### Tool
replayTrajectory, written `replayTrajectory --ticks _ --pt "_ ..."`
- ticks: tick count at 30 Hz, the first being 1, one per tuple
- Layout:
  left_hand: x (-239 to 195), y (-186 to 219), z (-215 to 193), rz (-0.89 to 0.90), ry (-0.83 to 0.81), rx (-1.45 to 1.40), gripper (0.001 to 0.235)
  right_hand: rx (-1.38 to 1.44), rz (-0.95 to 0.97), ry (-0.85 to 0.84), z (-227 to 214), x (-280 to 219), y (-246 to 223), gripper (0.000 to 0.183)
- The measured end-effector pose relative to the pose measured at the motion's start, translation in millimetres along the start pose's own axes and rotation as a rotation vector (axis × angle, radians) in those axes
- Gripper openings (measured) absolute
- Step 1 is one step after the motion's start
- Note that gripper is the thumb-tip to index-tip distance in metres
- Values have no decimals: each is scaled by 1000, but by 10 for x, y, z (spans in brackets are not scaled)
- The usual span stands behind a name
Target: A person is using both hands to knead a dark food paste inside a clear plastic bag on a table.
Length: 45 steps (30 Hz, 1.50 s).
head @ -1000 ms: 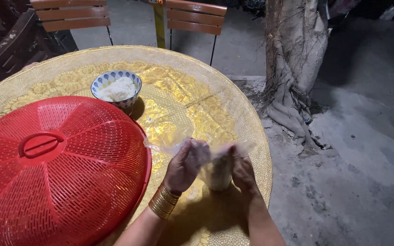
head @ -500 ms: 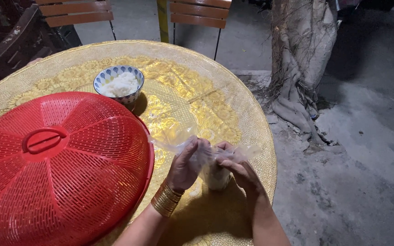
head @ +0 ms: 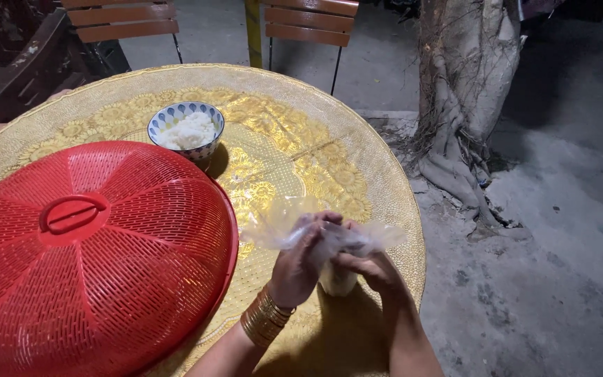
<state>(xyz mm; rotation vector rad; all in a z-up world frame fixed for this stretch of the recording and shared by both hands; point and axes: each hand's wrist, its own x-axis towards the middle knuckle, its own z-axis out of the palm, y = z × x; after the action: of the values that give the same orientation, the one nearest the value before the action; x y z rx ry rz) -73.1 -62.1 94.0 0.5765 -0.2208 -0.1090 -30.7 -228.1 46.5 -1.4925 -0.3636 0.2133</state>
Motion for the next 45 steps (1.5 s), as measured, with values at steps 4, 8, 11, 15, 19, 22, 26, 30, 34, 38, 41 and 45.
replayTrajectory --ticks 4,8,11,15,19,22,26,30,34,38,41,45 --pt "38 -67 -139 92 -85 79 12 49 49 120 2 -1 166 17" --pt "115 17 -296 112 55 378 23 184 56 68 45 -74 157 17" --pt "114 61 -328 137 52 594 28 218 70 -41 95 -163 52 24" --pt "114 -166 -359 93 181 654 28 202 228 67 55 -157 36 53" --pt "315 -1194 -1490 434 -53 1391 15 -494 217 -19 -98 -130 368 48" --pt "257 -1126 -1513 743 -173 1630 5 -417 262 128 47 -348 361 60" --pt "67 -237 -434 177 229 589 18 234 51 170 355 -273 -175 38" --pt "183 -236 -685 240 300 471 23 357 -69 297 445 -239 -62 42" --pt "287 -306 -859 145 430 384 35 -105 -325 304 414 -195 -245 56" --pt "171 -140 -582 178 295 482 37 -482 -301 247 577 -162 -733 56" --pt "310 -300 -852 233 315 620 25 -373 -175 175 386 -117 -418 54" --pt "257 -114 -806 172 340 700 31 -105 -59 347 381 -119 -356 53"
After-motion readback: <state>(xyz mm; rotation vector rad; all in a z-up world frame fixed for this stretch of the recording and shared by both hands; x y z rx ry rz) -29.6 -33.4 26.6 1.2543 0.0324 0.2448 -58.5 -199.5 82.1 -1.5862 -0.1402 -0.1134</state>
